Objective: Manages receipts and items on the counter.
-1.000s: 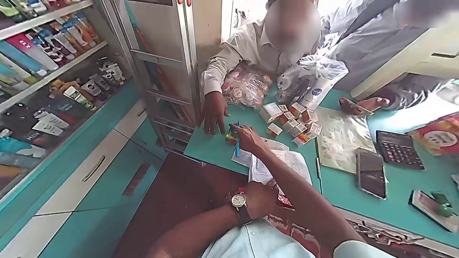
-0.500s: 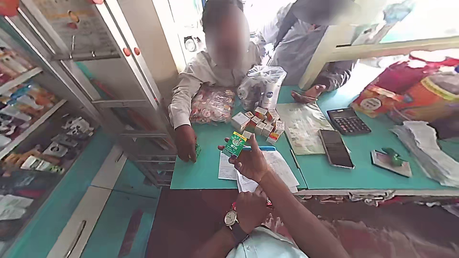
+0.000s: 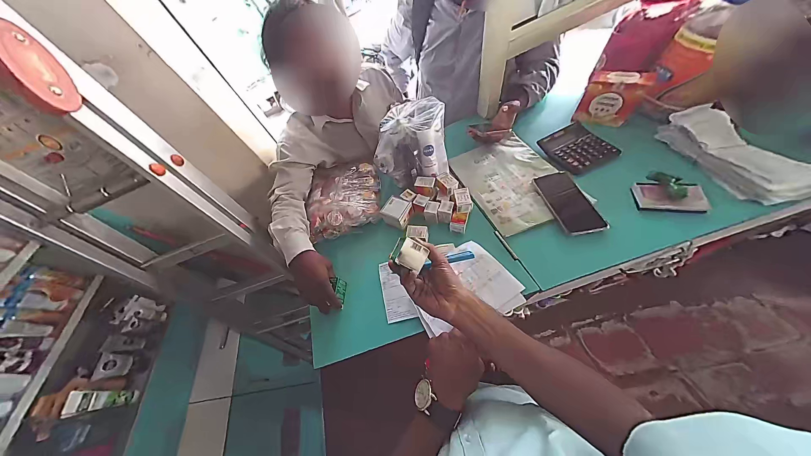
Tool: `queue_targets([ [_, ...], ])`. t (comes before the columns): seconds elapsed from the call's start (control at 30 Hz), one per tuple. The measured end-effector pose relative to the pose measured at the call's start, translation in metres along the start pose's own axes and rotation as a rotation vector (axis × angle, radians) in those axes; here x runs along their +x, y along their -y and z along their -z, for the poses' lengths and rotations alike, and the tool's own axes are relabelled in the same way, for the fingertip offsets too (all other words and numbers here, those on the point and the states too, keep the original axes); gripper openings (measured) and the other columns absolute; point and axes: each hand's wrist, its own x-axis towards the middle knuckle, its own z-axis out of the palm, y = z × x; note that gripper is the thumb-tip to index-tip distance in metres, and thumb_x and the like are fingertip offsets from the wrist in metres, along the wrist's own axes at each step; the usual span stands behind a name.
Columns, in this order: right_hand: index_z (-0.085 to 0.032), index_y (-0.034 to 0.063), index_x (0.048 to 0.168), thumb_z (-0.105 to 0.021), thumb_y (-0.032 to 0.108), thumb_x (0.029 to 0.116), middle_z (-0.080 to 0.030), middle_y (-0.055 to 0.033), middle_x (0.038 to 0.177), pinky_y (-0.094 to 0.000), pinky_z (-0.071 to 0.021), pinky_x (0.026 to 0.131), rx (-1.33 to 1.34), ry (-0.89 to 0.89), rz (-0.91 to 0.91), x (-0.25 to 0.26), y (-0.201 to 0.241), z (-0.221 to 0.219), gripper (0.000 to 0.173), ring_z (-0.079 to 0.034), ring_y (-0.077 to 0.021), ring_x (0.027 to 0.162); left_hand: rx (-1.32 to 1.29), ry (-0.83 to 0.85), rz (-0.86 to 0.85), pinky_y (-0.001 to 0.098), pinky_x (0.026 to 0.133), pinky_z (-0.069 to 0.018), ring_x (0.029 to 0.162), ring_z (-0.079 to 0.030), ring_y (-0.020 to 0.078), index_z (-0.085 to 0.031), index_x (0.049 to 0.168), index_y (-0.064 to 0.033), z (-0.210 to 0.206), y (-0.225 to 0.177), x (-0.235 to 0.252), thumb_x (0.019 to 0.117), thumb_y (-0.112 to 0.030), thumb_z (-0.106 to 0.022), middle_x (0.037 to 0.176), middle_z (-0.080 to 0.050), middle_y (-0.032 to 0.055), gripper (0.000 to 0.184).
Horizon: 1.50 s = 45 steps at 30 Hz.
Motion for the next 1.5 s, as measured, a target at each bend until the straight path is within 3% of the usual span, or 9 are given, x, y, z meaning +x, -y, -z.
queue_targets([
  [0.23,-0.056,0.0069,0.117,-0.054,0.038,0.1038,-0.071,-0.0148,0.100,-0.0207,-0.0599,0.064,-0.160,-0.055,0.031,0.001,-0.001,0.005,0.034,-0.075,-0.0164,0.082,-0.029,0.295,0.120,0.0530,0.075,-0.0557,0.090,-0.073,0.0329,-0.073,0.098,-0.0037,0.011,-0.004,0.008,0.0957,-0.024,-0.054,0.093,-0.074,0.0151,0.028],
  [0.6,-0.055,0.0077,0.116,-0.056,0.037,0.1033,-0.070,-0.0136,0.101,-0.0230,-0.0606,0.066,-0.239,-0.056,0.051,-0.002,0.003,0.005,0.032,-0.074,-0.0169,0.083,-0.011,0.259,0.106,0.0538,0.070,-0.0565,0.085,-0.074,0.0341,-0.075,0.098,-0.0063,0.013,-0.006,0.009,0.0932,-0.023,-0.059,0.092,-0.075,0.0145,0.023],
  [0.7,-0.058,0.0047,0.126,-0.058,0.022,0.1044,-0.070,-0.0122,0.105,-0.0316,-0.0603,0.071,-0.832,-0.027,0.298,0.008,-0.002,0.013,0.028,-0.071,-0.0194,0.087,-0.048,0.271,0.108,0.0561,0.075,-0.0561,0.090,-0.073,0.0376,-0.074,0.101,-0.0034,0.021,-0.010,0.007,0.0942,-0.024,-0.060,0.097,-0.074,0.0185,0.026],
  [0.8,-0.064,0.0051,0.132,-0.075,0.034,0.0912,-0.074,-0.0111,0.105,-0.0389,-0.0583,0.088,-1.808,0.085,0.548,0.047,-0.010,0.025,0.051,-0.072,-0.0188,0.093,-0.042,0.585,0.109,0.0615,0.105,-0.0438,0.124,-0.060,0.0433,-0.064,0.132,0.0004,0.054,-0.014,0.012,0.1060,-0.032,-0.050,0.131,-0.065,0.0252,0.044],
  [0.93,-0.065,0.0031,0.131,-0.072,0.038,0.0943,-0.071,-0.0206,0.109,-0.0577,-0.0533,0.088,-2.308,0.093,0.432,0.085,-0.016,0.032,0.051,-0.068,-0.0366,0.102,-0.143,0.404,0.072,0.0623,0.093,-0.0516,0.108,-0.068,0.0393,-0.072,0.117,-0.0063,0.020,0.003,0.006,0.0999,-0.037,-0.059,0.114,-0.072,0.0200,0.038],
  [1.07,-0.066,0.0052,0.131,-0.066,0.032,0.1001,-0.075,-0.0106,0.105,-0.0423,-0.0600,0.085,-2.160,0.090,0.725,0.046,0.031,0.005,0.041,-0.073,-0.0209,0.092,-0.119,0.325,0.075,0.0532,0.070,-0.0578,0.089,-0.074,0.0312,-0.054,0.149,-0.0190,0.009,0.000,0.013,0.0958,-0.029,-0.063,0.162,-0.043,0.0008,0.055],
  [1.13,-0.063,-0.0014,0.127,-0.050,0.020,0.1076,-0.075,-0.0104,0.097,-0.0359,-0.0631,0.073,-1.765,0.132,0.718,0.000,0.064,0.008,0.032,-0.074,-0.0174,0.081,-0.141,0.327,0.053,0.0505,0.066,-0.0570,0.085,-0.074,0.0272,-0.045,0.156,-0.0214,0.004,0.003,0.014,0.0951,-0.015,-0.058,0.169,-0.028,-0.0073,0.063],
  [1.27,-0.064,0.0090,0.124,-0.015,0.049,0.1086,-0.068,-0.0015,0.082,-0.0289,-0.0555,0.064,-1.608,0.004,0.671,-0.052,0.111,0.070,0.065,-0.063,-0.0100,0.067,-0.199,0.379,0.026,0.0510,0.067,-0.0563,0.088,-0.072,0.0287,-0.040,0.159,-0.0196,0.005,0.007,0.016,0.0950,-0.009,-0.057,0.171,-0.023,-0.0055,0.067],
  [1.5,-0.072,0.0020,0.094,-0.070,0.008,0.0851,-0.071,0.0006,0.077,-0.0223,-0.0559,0.061,-1.926,0.009,0.811,-0.055,0.118,0.124,0.011,-0.064,-0.0028,0.065,-0.175,0.318,0.020,0.0479,0.062,-0.0553,0.077,-0.071,0.0261,-0.043,0.157,-0.0180,0.001,0.005,0.014,0.0927,-0.007,-0.056,0.169,-0.028,-0.0051,0.067],
])
